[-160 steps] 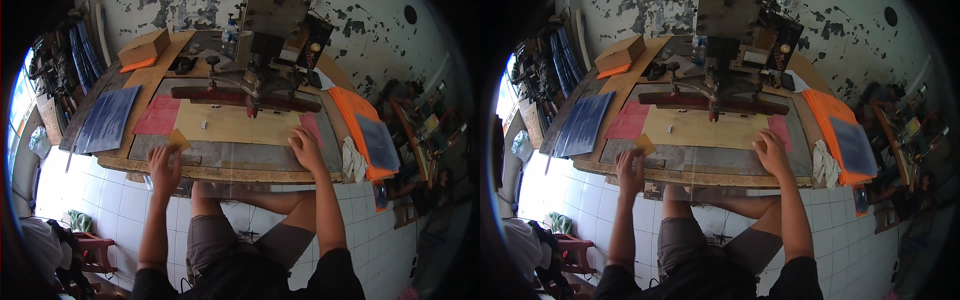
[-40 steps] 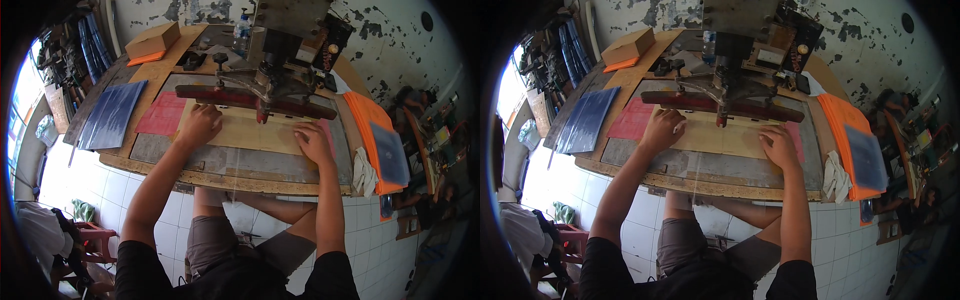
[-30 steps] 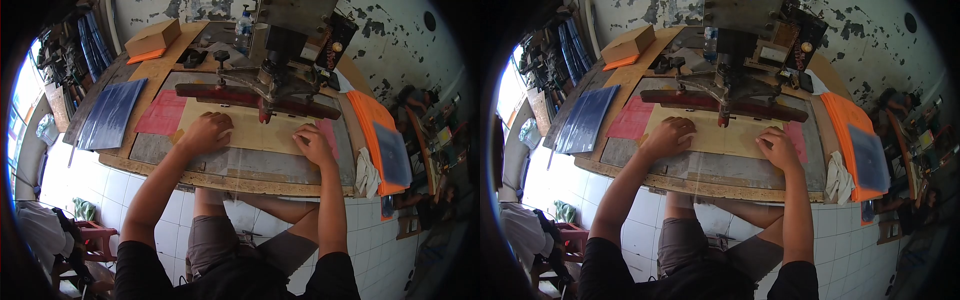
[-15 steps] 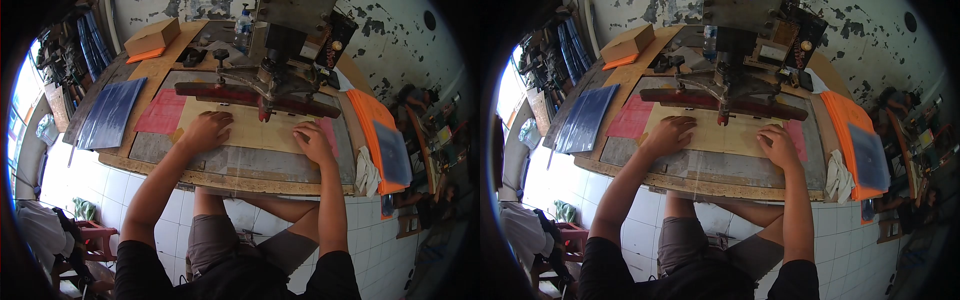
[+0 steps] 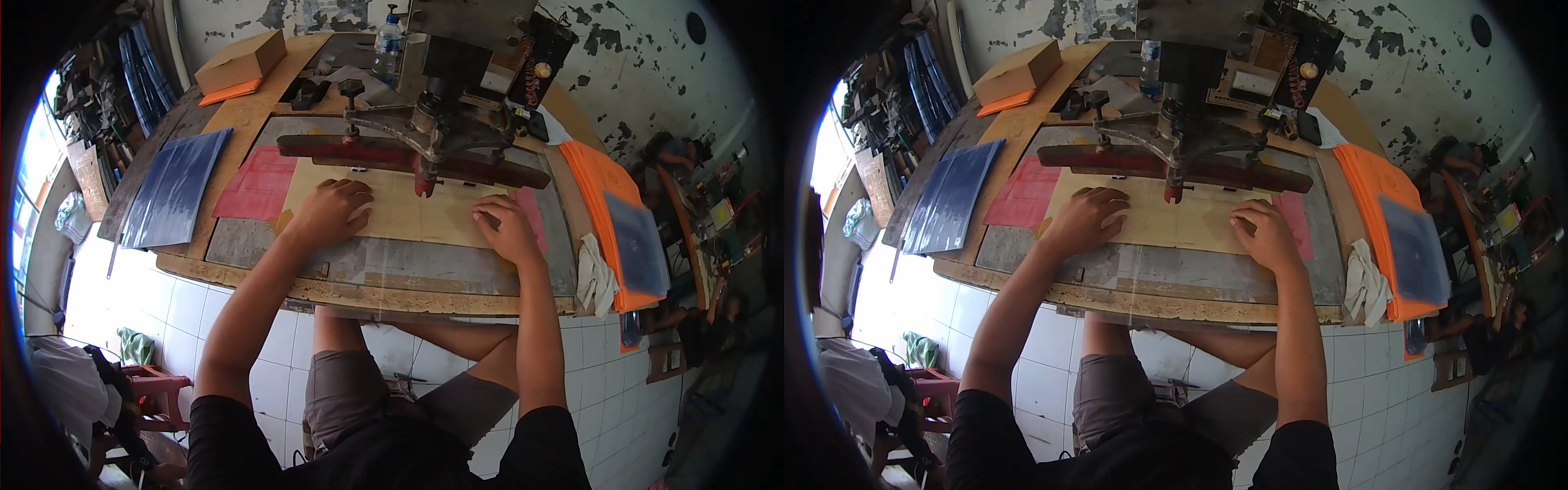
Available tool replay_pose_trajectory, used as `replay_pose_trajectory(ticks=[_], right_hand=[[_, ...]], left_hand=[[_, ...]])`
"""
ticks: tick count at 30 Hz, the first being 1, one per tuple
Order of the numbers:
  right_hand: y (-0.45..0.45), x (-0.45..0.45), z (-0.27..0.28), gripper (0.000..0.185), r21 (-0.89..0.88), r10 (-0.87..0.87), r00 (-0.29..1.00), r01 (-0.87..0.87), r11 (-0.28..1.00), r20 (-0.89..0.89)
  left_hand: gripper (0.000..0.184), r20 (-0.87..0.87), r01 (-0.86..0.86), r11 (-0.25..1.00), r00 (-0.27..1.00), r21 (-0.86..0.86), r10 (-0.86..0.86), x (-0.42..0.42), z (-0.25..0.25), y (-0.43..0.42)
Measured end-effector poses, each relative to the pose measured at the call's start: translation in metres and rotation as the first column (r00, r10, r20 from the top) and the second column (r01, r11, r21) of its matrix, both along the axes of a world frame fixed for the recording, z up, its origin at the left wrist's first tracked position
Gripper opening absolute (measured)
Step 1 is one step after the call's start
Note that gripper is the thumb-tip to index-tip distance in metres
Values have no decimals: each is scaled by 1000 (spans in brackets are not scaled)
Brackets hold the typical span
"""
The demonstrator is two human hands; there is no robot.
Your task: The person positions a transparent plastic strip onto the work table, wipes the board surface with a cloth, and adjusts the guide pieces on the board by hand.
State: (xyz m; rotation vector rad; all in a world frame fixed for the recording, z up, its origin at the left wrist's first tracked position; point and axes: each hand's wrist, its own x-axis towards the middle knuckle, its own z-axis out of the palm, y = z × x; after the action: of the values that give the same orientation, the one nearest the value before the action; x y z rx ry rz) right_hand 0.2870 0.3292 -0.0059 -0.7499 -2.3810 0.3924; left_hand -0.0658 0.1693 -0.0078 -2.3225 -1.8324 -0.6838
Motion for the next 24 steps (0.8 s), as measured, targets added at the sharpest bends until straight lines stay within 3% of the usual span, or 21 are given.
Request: replay_pose_trajectory(ticks=[7, 13, 20, 24], right_hand=[[3, 1, -3, 16, 14, 13, 1000, -13, 1000, -4], [0, 1, 6, 14, 121, 10, 995, 2, 993, -98], [4, 8, 11, 27, 247, -33, 976, 88, 965, -216], [3, 6, 9, 31, 224, -41, 957, 109, 968, -286]], left_hand=[[28, 4, -8, 1000, 1000, -20, 8, 0, 0, 0], [18, 22, 39, 991, 999, 126, -42, -3, 2, 1], [7, 61, 44, 934, 996, 354, -71, -5, 17, -2], [6, 79, 13, 918, 996, 397, -49, -7, 17, -2]])
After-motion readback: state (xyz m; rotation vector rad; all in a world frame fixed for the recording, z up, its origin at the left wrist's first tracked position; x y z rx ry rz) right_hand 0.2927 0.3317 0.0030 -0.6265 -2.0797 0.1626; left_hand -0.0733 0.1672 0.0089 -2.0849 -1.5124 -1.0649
